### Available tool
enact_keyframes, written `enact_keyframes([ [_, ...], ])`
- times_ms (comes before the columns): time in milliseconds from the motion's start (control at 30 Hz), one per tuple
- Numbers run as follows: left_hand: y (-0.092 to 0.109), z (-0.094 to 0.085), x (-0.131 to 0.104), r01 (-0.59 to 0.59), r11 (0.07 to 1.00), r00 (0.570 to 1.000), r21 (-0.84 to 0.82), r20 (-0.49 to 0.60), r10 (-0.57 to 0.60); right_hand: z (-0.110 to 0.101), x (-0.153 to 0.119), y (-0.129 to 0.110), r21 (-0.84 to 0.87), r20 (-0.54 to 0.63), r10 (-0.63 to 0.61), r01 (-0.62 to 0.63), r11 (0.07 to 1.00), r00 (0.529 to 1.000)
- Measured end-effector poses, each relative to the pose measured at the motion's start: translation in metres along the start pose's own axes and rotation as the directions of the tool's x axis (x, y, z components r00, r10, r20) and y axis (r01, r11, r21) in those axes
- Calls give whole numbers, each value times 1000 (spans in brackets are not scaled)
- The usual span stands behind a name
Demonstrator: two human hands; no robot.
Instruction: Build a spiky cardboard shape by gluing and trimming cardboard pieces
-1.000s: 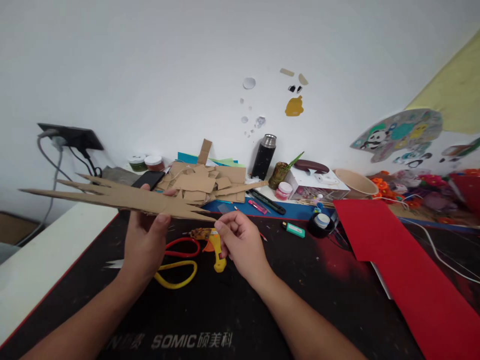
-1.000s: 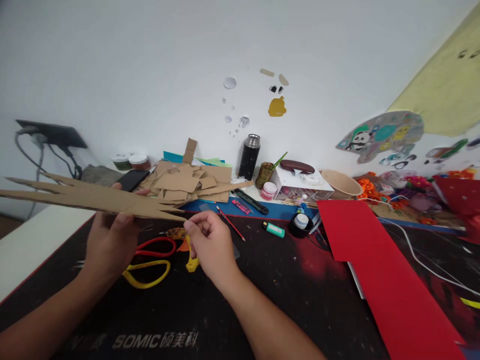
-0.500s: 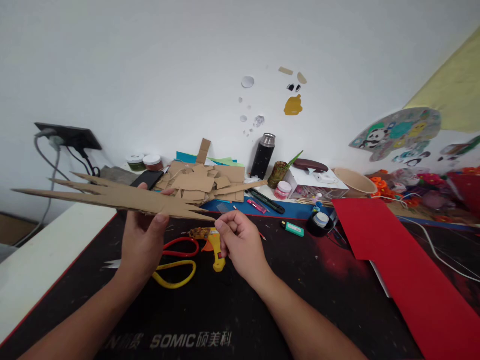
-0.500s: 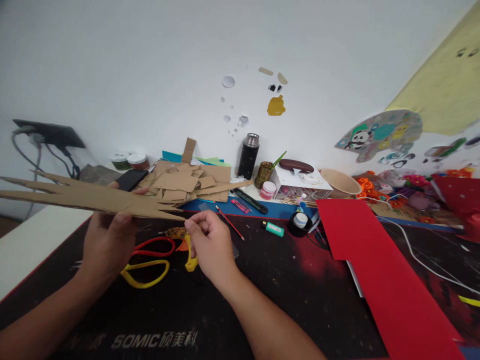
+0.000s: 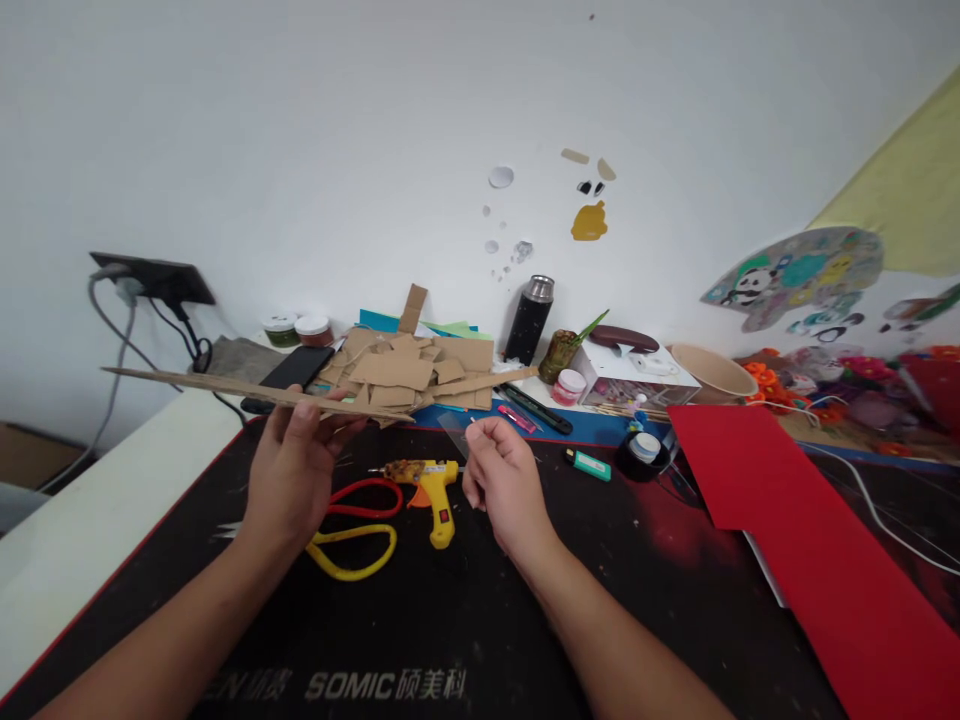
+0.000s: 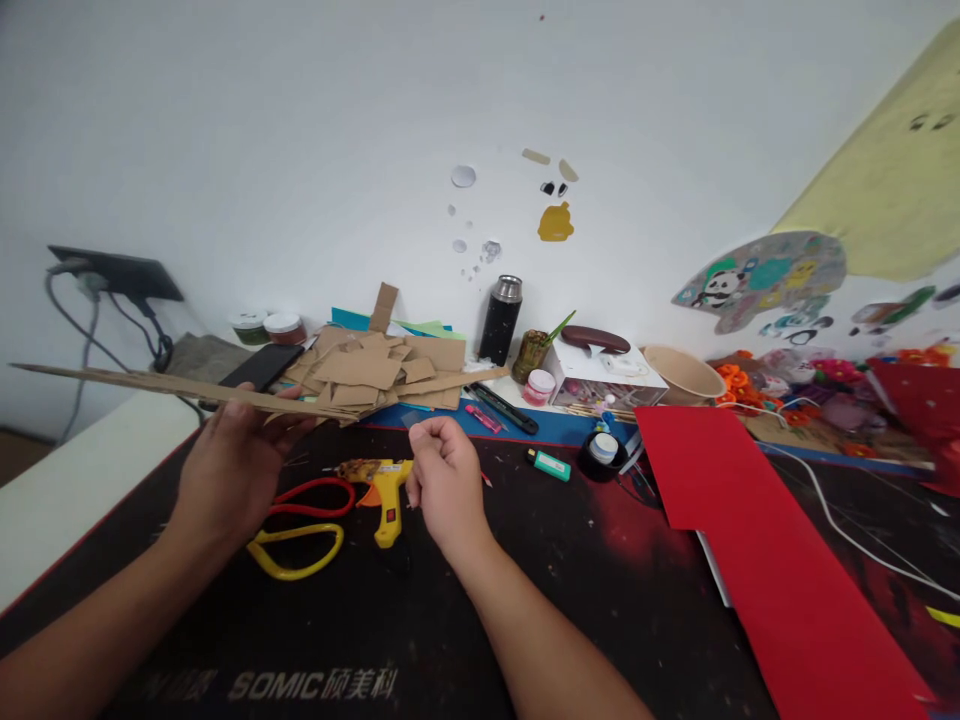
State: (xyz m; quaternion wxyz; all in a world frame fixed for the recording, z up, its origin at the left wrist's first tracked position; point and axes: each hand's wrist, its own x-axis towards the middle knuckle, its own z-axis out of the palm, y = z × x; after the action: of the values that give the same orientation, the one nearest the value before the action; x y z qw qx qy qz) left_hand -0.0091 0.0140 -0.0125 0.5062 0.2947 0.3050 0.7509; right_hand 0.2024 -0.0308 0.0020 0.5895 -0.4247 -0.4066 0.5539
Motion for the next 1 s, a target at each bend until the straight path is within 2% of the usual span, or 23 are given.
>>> enact_keyframes([
  [167, 0, 1, 0, 8, 1000, 1000, -14, -19, -8, 3, -3, -1, -25, 58, 0, 1, 1000, 998],
  [367, 0, 3, -2, 22, 1000, 1000, -11, -16, -22, 5, -5, -7, -144, 50, -38, 45, 989, 998],
  [567, -1, 2, -3, -2, 1000, 1000, 7, 2, 2, 4, -6, -1, -234, 106, -45, 69, 970, 993],
  [767, -2, 3, -5, -23, 999, 1000, 41, 13, 22, 6, -3, 7, -200, 109, -14, 35, 979, 994],
  [1000, -4, 4, -9, -36, 997, 997, 68, 64, 31, 3, -4, 6, -368, 98, -117, 145, 919, 988],
])
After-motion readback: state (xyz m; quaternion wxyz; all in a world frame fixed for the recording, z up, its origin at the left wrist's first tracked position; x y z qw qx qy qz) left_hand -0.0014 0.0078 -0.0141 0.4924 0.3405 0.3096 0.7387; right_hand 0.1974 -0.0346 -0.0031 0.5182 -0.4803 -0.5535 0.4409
